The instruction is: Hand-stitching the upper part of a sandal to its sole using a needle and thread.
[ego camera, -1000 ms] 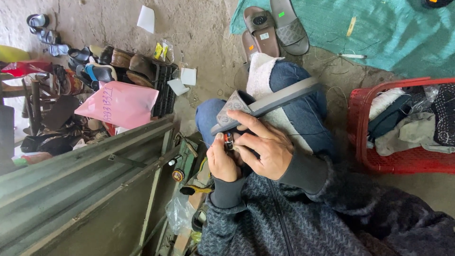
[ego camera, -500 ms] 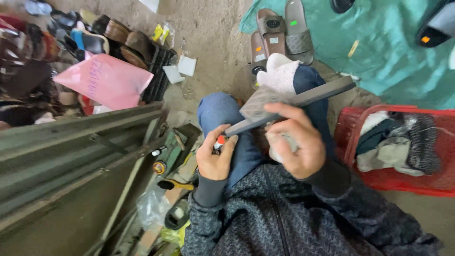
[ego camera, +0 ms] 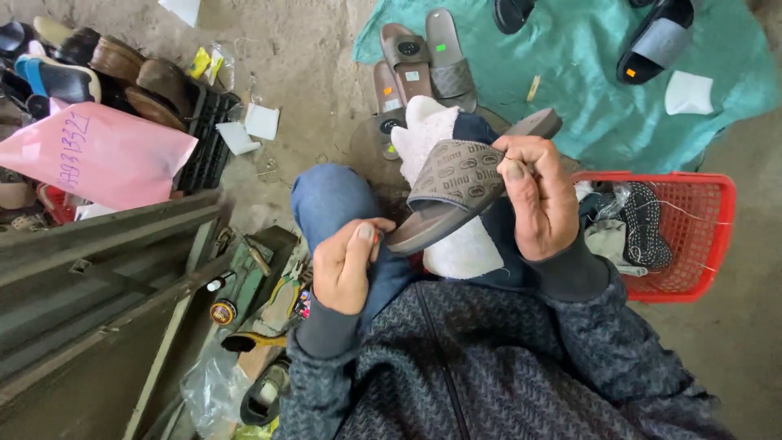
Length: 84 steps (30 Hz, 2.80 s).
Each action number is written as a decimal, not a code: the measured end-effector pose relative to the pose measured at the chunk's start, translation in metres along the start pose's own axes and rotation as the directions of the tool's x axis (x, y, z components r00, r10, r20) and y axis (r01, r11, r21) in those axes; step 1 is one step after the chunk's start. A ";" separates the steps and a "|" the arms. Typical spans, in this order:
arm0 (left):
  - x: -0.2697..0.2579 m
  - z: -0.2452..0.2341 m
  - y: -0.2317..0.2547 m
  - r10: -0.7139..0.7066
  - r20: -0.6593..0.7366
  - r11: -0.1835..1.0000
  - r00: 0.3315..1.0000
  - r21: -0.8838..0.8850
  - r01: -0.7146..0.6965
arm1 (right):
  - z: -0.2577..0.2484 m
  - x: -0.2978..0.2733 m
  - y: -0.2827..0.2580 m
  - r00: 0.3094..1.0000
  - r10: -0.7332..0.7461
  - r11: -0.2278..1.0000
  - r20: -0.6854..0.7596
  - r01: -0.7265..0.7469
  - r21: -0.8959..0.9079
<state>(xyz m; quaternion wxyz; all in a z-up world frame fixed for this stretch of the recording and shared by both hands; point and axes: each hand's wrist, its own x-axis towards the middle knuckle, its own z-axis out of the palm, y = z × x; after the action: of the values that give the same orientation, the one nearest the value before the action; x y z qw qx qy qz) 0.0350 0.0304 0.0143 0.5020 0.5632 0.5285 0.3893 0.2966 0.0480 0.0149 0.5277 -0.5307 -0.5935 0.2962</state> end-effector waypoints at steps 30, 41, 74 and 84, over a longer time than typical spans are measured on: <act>0.021 0.024 0.030 0.030 0.138 0.930 0.990 0.360 -0.078 | 0.007 0.004 -0.011 0.998 -0.033 0.998 0.049 0.031 0.047; 0.018 0.025 0.029 0.037 0.101 0.934 0.994 0.349 -0.070 | 0.006 0.004 -0.013 0.998 -0.043 0.996 0.055 0.038 0.075; 0.016 0.015 -0.004 -0.089 0.015 0.964 0.996 0.253 0.082 | 0.001 0.000 -0.002 0.995 -0.071 0.995 0.076 0.065 0.074; -0.017 -0.002 -0.006 -0.143 0.036 0.976 0.989 0.171 0.135 | 0.002 0.012 -0.016 0.995 -0.061 0.995 0.085 0.054 0.080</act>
<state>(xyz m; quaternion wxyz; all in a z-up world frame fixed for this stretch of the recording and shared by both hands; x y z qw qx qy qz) 0.0292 0.0138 0.0102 0.4911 0.5745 0.5854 0.2936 0.2911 0.0555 0.0323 0.5297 -0.4792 -0.6191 0.3265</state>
